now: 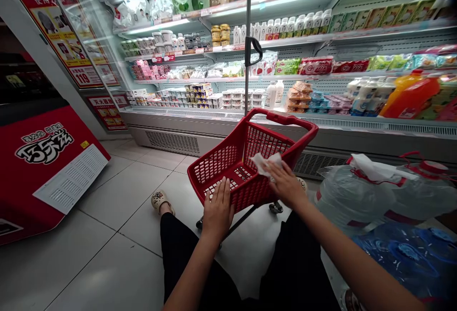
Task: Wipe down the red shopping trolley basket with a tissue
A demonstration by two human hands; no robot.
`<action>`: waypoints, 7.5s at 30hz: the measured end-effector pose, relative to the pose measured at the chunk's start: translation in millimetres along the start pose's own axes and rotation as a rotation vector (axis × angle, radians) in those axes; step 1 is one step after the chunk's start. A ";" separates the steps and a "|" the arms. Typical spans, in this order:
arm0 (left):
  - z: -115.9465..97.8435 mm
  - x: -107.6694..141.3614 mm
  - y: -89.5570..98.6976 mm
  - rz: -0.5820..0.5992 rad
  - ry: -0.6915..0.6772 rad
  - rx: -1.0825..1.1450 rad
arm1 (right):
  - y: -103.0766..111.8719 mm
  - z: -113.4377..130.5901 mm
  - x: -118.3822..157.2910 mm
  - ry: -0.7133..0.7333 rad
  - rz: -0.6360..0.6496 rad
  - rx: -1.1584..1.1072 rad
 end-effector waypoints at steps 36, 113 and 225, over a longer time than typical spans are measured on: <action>-31.6 -4.4 4.9 -0.032 0.020 0.003 | -13.8 42.8 2.2 0.052 0.025 -0.101; -62.9 -60.6 -37.3 0.035 -0.062 0.131 | -30.7 8.5 44.5 -0.058 0.179 -0.189; -25.0 -99.3 -25.8 -0.033 -0.305 0.102 | -26.2 -7.9 67.1 -0.241 0.117 -0.156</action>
Point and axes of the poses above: each hand's wrist, its own x-axis away from the middle knuckle, its own y-axis out of the back of the hand, z = x × y, the point moved 6 cm from there along -x, towards the middle knuckle, and after that the axes turned 4 degrees about z, right-handed, at the moved point
